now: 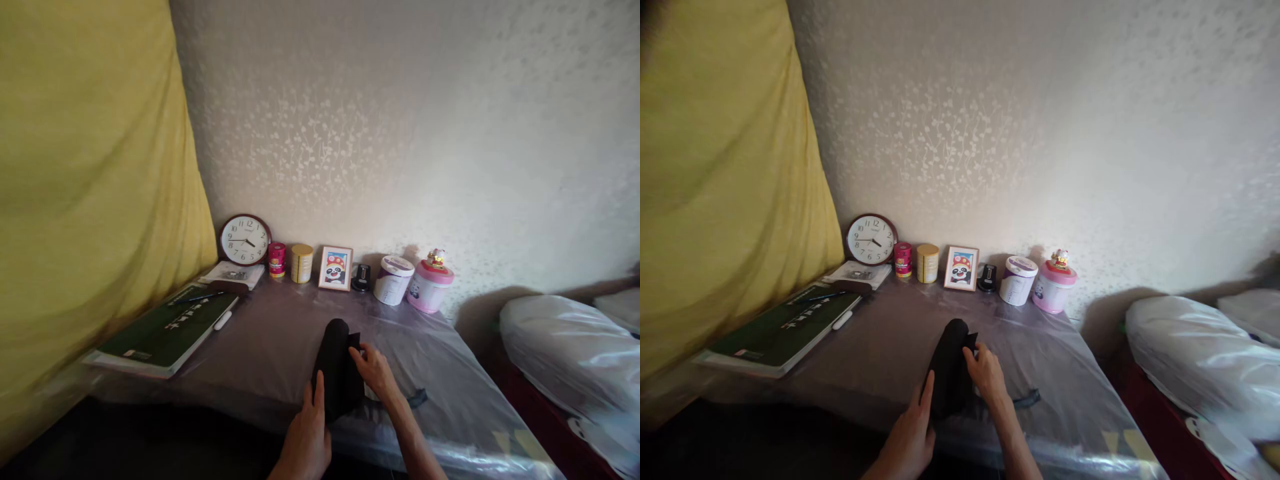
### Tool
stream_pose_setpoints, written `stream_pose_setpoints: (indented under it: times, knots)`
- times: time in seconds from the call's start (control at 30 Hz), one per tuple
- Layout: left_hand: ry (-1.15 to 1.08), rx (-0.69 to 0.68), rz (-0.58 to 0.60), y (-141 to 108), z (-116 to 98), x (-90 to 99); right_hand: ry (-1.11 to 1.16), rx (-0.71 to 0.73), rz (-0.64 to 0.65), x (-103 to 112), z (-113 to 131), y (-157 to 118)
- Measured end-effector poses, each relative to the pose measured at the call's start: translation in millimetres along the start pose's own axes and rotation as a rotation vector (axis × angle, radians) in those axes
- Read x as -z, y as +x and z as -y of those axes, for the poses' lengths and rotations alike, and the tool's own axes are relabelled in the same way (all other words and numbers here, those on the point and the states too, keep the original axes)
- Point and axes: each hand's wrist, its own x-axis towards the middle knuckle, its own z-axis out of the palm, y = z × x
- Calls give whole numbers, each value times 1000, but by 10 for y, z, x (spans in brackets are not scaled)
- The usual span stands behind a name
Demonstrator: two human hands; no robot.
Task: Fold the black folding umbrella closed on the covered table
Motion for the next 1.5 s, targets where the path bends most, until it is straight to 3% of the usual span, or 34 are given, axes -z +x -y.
stream_pose_setpoints:
  times: [0.23, 0.5, 0.83, 1.1, 1.3, 1.5]
  knots:
    - [65, 8, 12, 23, -14, 19, -148, -51, 86, 105, 161, 47]
    - [132, 24, -8, 61, 63, 94, -237, -22, 136, 31, 308, 83]
    - [-107, -18, -29, 112, 226, 179, -288, -2, 95, 40, 397, 27]
    - [-318, -51, -66, 214, 415, 104, -307, 19, 132, 58, 410, 52]
    - [-339, -42, -66, 223, 413, 108, -345, 62, 120, 70, 563, 165]
    - [-262, -34, -39, 141, 318, 181, -196, 69, 139, -42, 817, 340]
